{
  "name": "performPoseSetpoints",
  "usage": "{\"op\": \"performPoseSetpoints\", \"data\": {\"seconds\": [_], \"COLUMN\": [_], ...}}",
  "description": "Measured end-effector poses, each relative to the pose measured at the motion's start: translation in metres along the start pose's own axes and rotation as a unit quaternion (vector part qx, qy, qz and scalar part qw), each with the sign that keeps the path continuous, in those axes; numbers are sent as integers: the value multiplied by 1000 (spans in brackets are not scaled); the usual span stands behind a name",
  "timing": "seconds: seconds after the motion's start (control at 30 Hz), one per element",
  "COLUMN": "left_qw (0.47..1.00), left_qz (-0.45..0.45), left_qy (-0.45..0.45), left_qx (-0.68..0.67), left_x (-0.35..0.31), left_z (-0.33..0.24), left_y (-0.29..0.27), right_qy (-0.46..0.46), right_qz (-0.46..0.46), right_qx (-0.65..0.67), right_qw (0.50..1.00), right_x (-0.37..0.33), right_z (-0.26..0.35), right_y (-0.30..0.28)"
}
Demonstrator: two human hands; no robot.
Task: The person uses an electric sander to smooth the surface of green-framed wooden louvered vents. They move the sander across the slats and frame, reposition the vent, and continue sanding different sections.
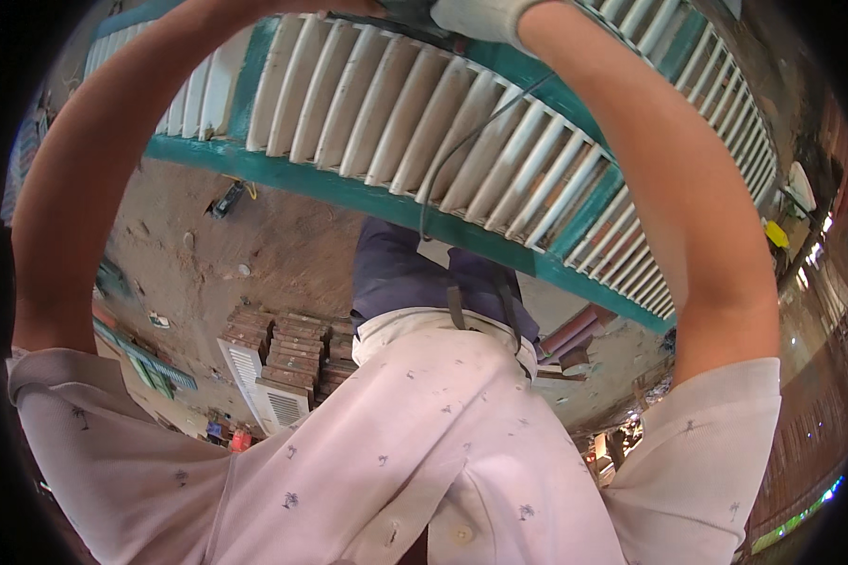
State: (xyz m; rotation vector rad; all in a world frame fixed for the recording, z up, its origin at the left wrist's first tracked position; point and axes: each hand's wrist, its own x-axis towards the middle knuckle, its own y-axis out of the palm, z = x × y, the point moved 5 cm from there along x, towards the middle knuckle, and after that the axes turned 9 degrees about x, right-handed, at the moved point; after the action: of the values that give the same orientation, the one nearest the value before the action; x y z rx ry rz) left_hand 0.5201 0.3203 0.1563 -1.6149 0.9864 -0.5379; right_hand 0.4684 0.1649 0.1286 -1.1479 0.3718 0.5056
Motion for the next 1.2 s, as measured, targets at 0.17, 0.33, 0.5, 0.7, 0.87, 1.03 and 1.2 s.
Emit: {"op": "performPoseSetpoints", "data": {"seconds": [0.17,0.33,0.5,0.7,0.87,1.03,1.2], "left_qw": [999,997,997,993,995,990,987], "left_qz": [12,22,6,-13,-19,-66,-71], "left_qy": [40,68,71,108,84,83,74], "left_qx": [-2,0,10,-49,-51,-93,-121], "left_x": [50,82,115,143,142,144,123], "left_z": [-100,-170,-231,-288,-329,-331,-272], "left_y": [16,35,66,97,100,108,93], "right_qy": [80,100,104,127,124,162,127], "right_qz": [-19,-14,-22,-39,-80,-37,-50], "right_qx": [29,0,3,-53,-78,-53,-90], "right_qw": [996,995,994,990,986,985,986], "right_x": [-90,-131,-184,-230,-256,-255,-210], "right_z": [-80,-153,-200,-253,-301,-292,-249], "right_y": [3,21,20,32,42,31,24]}}
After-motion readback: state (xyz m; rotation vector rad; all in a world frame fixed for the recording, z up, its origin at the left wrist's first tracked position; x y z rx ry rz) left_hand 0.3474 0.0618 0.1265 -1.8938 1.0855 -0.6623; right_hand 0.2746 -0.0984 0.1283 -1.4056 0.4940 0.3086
